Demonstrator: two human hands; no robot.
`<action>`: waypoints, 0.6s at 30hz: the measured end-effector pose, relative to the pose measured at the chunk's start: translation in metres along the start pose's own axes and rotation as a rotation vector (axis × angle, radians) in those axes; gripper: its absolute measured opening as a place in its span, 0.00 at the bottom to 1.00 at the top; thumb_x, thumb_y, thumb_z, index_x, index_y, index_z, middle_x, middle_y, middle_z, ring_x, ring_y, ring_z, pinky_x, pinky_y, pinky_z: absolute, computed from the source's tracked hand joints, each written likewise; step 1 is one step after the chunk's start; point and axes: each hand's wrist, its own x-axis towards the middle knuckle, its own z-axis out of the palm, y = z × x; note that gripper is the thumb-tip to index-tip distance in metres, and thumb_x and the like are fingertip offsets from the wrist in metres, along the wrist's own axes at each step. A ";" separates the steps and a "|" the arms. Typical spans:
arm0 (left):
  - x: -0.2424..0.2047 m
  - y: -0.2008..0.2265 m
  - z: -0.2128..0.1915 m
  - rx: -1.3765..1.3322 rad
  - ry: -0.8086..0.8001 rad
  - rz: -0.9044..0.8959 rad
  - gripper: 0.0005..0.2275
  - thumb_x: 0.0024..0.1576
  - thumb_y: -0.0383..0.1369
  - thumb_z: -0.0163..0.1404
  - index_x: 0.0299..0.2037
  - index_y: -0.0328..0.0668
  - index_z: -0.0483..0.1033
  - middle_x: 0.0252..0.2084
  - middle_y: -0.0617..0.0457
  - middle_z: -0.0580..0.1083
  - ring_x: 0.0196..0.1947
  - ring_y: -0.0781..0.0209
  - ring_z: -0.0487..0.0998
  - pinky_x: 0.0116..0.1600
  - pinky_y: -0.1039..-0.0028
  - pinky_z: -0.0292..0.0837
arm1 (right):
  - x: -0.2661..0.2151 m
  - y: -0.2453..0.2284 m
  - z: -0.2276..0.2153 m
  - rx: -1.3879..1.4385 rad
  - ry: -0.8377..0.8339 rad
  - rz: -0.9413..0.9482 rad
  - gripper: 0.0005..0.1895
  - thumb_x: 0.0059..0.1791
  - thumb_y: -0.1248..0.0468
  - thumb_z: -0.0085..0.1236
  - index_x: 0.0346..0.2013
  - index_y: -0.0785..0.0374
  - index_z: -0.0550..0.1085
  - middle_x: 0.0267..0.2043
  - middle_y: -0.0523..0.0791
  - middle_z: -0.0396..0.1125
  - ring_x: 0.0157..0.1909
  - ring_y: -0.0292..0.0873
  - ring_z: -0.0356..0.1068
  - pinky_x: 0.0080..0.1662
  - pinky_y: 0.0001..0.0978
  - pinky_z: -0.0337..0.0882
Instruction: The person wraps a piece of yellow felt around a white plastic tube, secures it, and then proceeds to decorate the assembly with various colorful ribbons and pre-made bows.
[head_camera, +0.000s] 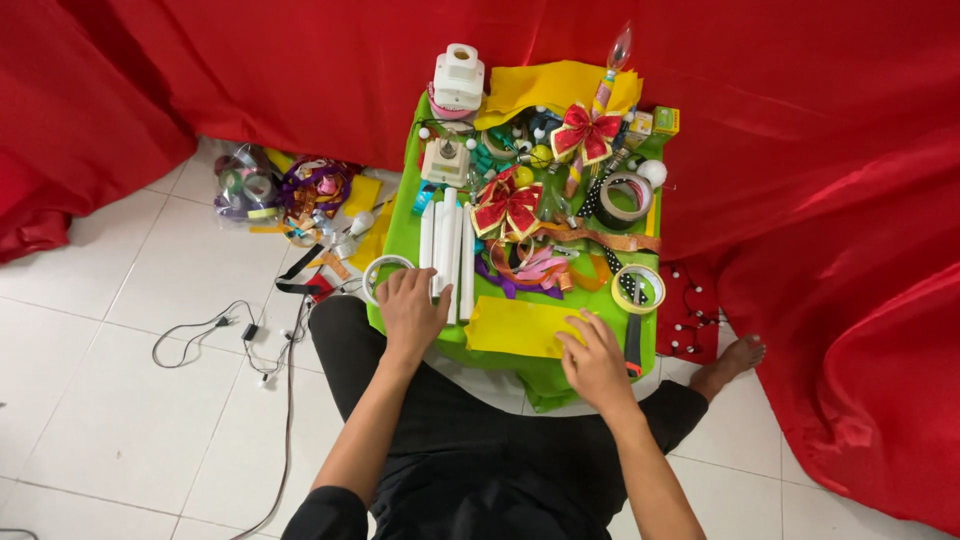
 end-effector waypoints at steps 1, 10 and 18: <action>0.000 0.001 0.004 -0.002 0.003 0.001 0.14 0.53 0.47 0.61 0.45 0.53 0.80 0.40 0.57 0.78 0.50 0.57 0.75 0.52 0.66 0.61 | -0.001 -0.001 -0.001 -0.003 0.002 0.000 0.13 0.46 0.71 0.59 0.43 0.59 0.81 0.55 0.48 0.70 0.68 0.57 0.64 0.64 0.50 0.68; 0.003 0.005 0.016 -0.058 -0.139 -0.076 0.14 0.57 0.40 0.57 0.50 0.45 0.76 0.35 0.52 0.79 0.48 0.51 0.79 0.53 0.57 0.59 | -0.009 0.002 0.001 0.171 0.015 0.106 0.11 0.50 0.70 0.57 0.46 0.60 0.80 0.52 0.47 0.71 0.62 0.54 0.69 0.61 0.48 0.71; 0.026 -0.007 -0.048 -0.278 0.089 -0.159 0.06 0.59 0.28 0.60 0.45 0.40 0.82 0.37 0.45 0.82 0.34 0.53 0.85 0.34 0.75 0.79 | -0.010 0.002 -0.009 0.162 0.130 0.166 0.09 0.52 0.68 0.57 0.46 0.61 0.79 0.49 0.46 0.71 0.57 0.48 0.72 0.58 0.41 0.73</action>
